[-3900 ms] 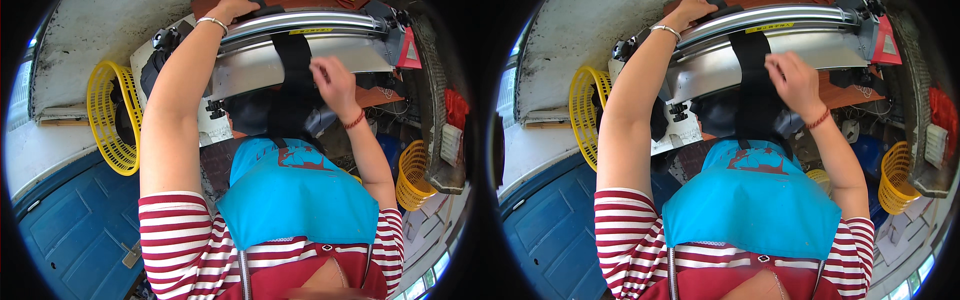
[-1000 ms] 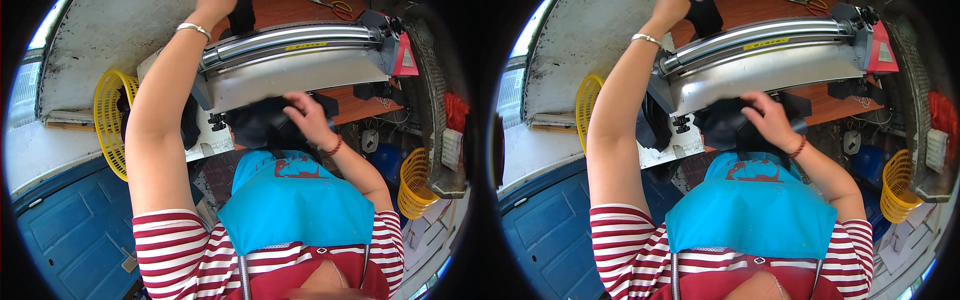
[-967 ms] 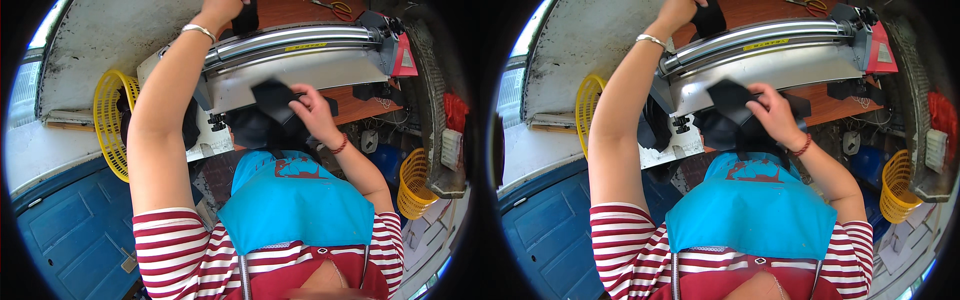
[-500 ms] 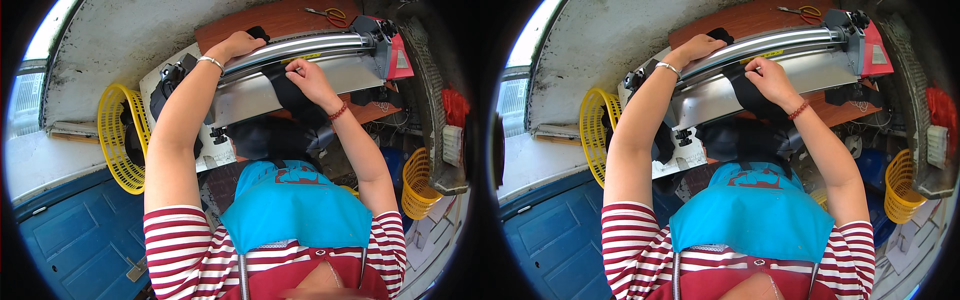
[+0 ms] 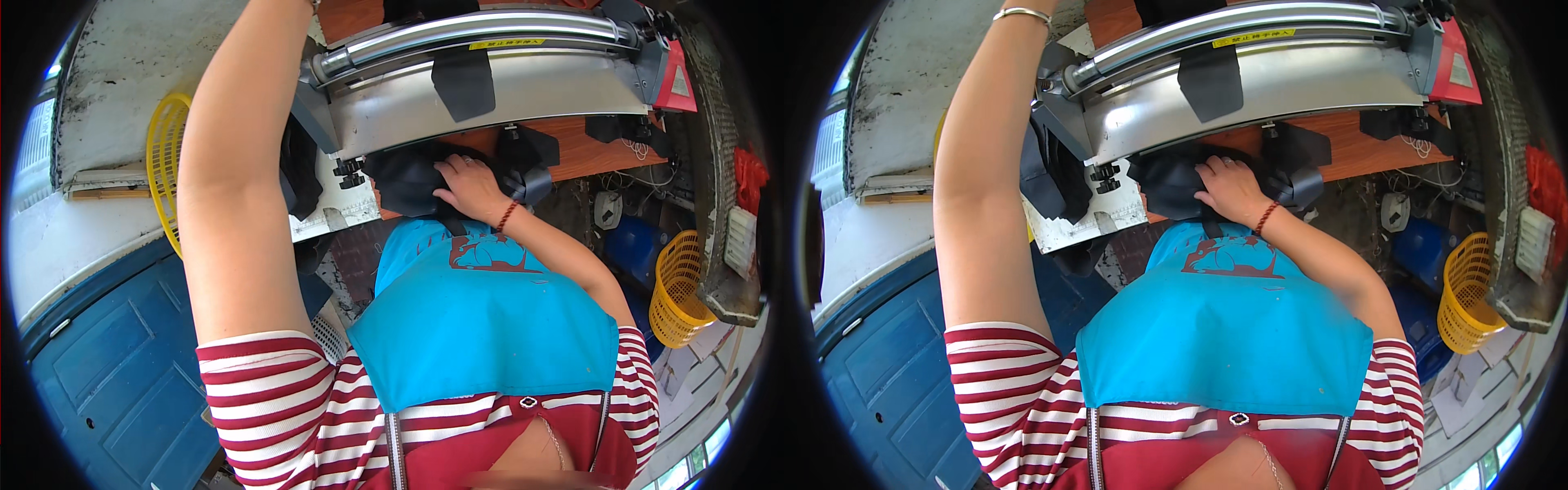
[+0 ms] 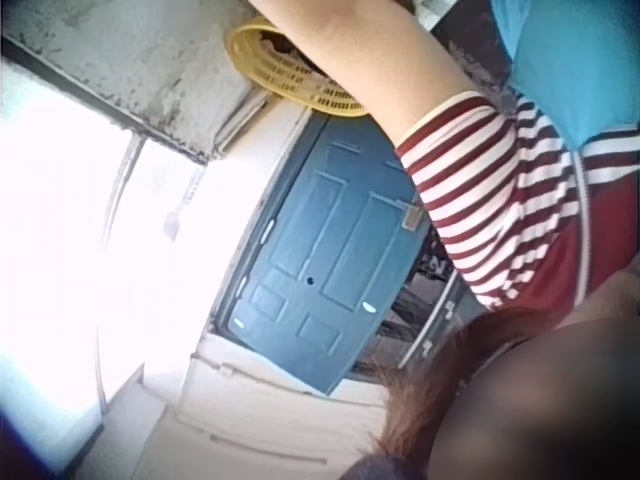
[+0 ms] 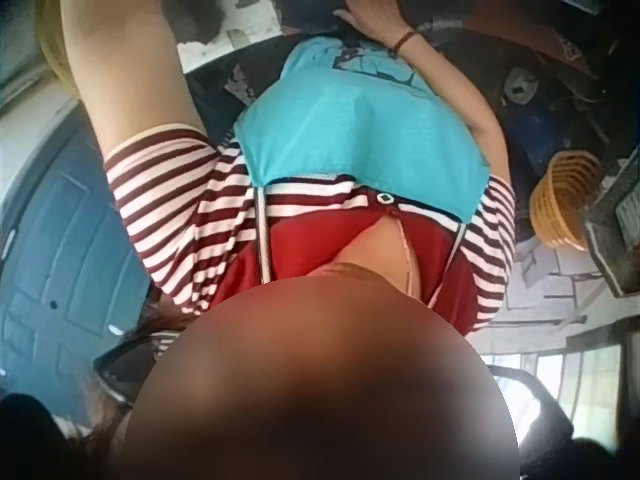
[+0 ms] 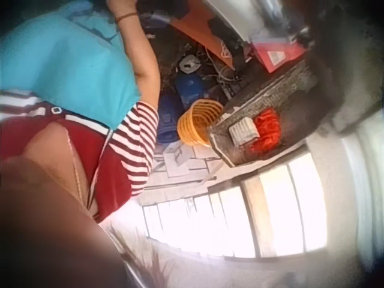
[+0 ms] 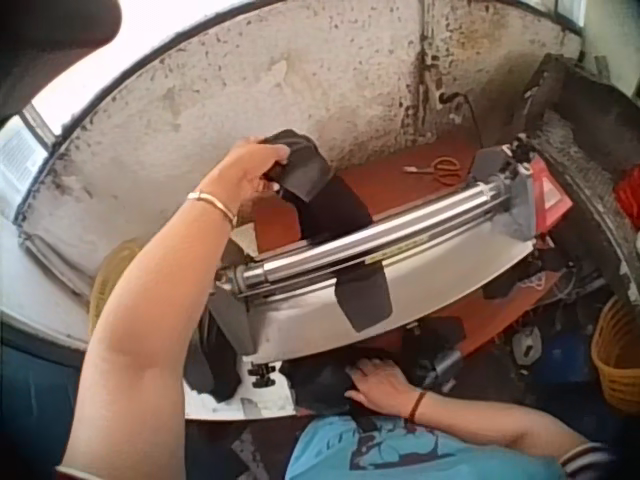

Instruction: Feeding black shoe components through a mechanical roller machine in a factory setting.

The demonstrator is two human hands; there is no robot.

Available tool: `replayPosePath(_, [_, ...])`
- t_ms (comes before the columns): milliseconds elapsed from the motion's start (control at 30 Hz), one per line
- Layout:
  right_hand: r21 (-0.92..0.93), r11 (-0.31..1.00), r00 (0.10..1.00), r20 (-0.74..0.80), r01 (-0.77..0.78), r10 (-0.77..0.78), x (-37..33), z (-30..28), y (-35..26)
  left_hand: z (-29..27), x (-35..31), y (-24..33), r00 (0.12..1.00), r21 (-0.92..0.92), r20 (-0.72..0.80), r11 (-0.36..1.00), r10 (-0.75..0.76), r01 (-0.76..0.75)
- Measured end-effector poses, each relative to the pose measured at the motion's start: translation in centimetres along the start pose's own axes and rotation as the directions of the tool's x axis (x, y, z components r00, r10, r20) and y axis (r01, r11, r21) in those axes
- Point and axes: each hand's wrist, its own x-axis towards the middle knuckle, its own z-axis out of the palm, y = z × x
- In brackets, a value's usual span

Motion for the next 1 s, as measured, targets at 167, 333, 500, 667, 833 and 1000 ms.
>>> replayPosePath(167, [-0.124,0.992,0.993,0.114,0.021,-0.007,0.0,1.3,-0.1,-5.2,-3.6,2.3,0.986,-0.114,-0.087,0.982,0.142,-0.152])
replayPosePath(333, [-0.114,0.967,0.974,0.008,0.227,-0.228,-0.8,3.1,1.6,-9.7,-6.9,4.5,0.952,-0.092,-0.224,0.968,0.209,-0.234])
replayPosePath(500, [-0.112,0.921,0.928,0.014,0.372,-0.373,0.6,3.6,3.4,-17.4,-8.3,4.0,0.908,0.003,-0.283,0.947,0.308,-0.32])
replayPosePath(667, [-0.094,0.889,0.893,0.095,0.448,-0.44,1.9,2.5,4.5,-26.8,-9.1,0.2,0.702,0.505,-0.339,0.751,0.627,-0.427])
replayPosePath(833, [-0.086,0.889,0.892,0.093,0.449,-0.442,1.7,2.6,4.5,-25.1,-16.6,-4.8,0.774,0.486,-0.341,0.805,0.534,-0.341])
replayPosePath(1000, [-0.101,0.898,0.902,0.094,0.429,-0.421,1.5,2.6,4.4,-21.5,-23.9,-19.9,0.941,0.591,-0.13,0.786,0.312,-0.179])
